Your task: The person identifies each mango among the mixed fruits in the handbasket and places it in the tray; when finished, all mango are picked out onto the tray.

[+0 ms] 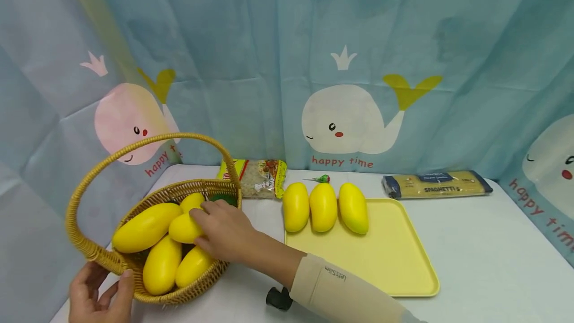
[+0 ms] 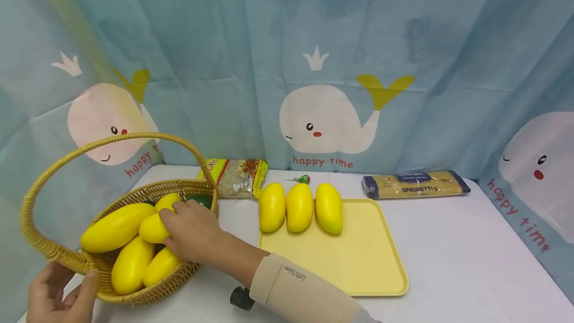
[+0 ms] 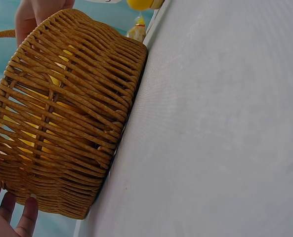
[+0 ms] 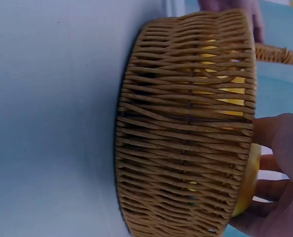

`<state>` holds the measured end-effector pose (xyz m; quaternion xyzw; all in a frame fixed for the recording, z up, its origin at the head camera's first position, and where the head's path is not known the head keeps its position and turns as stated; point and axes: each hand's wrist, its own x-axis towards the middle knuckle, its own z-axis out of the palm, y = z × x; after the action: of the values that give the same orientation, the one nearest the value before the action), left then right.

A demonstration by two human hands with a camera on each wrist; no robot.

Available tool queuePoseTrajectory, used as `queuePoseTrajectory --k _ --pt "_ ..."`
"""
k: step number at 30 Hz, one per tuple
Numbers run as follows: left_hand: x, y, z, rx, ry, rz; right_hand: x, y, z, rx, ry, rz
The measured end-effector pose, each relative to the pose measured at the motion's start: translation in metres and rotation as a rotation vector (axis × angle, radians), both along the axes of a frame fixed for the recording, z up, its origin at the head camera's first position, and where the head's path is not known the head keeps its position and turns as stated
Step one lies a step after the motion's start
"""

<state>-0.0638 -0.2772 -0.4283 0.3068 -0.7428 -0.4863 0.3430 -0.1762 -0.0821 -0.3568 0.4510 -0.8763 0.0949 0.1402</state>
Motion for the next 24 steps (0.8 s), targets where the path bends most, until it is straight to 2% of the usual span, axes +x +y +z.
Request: queuePoseTrajectory --k 7,19,24 --pt "-0.001 -0.002 -0.002 -0.008 0.018 -0.009 0.0 -0.002 -0.001 0.017 -0.012 -0.018" --pt "-0.002 -0.001 -0.003 -0.009 0.019 -0.002 0.005 0.006 -0.006 -0.105 -0.001 0.057" --pt "-0.001 -0.001 -0.003 -0.016 0.028 -0.005 0.01 0.01 -0.005 -0.152 -0.035 0.09"
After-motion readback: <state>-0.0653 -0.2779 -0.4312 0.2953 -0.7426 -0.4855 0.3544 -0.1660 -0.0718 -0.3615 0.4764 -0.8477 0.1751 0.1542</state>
